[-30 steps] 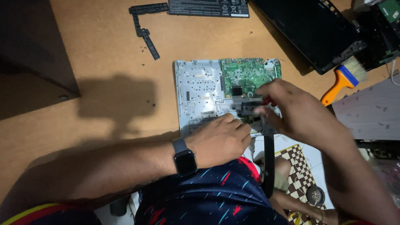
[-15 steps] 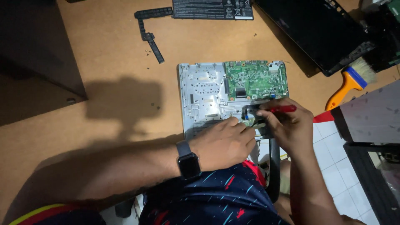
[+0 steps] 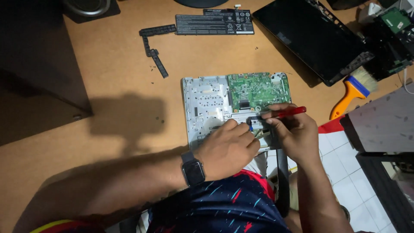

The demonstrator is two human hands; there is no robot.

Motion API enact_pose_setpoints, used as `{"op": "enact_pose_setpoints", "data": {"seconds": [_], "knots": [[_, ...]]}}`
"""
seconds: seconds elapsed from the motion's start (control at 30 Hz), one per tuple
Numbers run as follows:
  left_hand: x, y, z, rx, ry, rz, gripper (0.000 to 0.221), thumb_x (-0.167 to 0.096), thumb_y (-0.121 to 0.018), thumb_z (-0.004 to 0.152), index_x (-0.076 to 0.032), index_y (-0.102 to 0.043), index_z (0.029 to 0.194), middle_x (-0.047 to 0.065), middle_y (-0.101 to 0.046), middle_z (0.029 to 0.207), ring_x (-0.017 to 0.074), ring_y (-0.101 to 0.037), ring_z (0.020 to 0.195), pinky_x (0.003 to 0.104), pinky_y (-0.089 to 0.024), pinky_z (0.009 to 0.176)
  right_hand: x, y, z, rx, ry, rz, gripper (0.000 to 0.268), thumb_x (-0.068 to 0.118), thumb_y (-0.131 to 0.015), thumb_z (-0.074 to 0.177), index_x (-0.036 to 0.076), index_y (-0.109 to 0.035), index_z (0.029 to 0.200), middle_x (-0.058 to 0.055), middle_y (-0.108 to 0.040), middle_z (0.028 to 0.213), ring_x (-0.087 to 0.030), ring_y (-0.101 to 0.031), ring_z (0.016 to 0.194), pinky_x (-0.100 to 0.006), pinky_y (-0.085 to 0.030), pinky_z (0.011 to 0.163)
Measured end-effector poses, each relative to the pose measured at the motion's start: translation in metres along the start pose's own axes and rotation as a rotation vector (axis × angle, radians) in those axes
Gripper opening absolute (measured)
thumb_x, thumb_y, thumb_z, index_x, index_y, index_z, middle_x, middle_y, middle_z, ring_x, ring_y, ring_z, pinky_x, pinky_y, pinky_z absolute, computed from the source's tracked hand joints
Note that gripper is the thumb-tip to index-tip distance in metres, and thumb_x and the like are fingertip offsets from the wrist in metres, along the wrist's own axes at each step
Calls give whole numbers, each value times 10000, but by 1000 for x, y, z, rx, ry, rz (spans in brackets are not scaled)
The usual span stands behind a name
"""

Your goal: Reinstalling internal components and connecting ribbon cables inside a laptop chassis using a screwdriver.

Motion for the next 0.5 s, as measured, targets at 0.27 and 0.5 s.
{"op": "enact_pose_setpoints", "data": {"seconds": [0.27,0.5], "knots": [[10,-3,-1,52,68,-133,210,-161,-540,1016,17,-651,1035,146,-604,679,316,-623,720,416,-429,718,2,10,-2,-77,-55,188,284,-66,-782,866,-44,-702,1137,-168,-751,889,-204,-720,846,-380,-589,900],[32,-4,4,89,248,-260,376,-328,-469,1031,-9,-567,1204,155,-692,682,388,-723,755,450,-495,738,-1,5,-20,-106,-72,347,288,-86,-787,826,-54,-695,1097,-189,-764,879,-203,-743,801,-364,-605,856]]}}
Point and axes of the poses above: each hand's wrist, its own z-axis towards the middle knuckle, its own y-axis out of the back of the hand, x = y × z, the point moved 8 cm from there along z, towards the middle knuckle
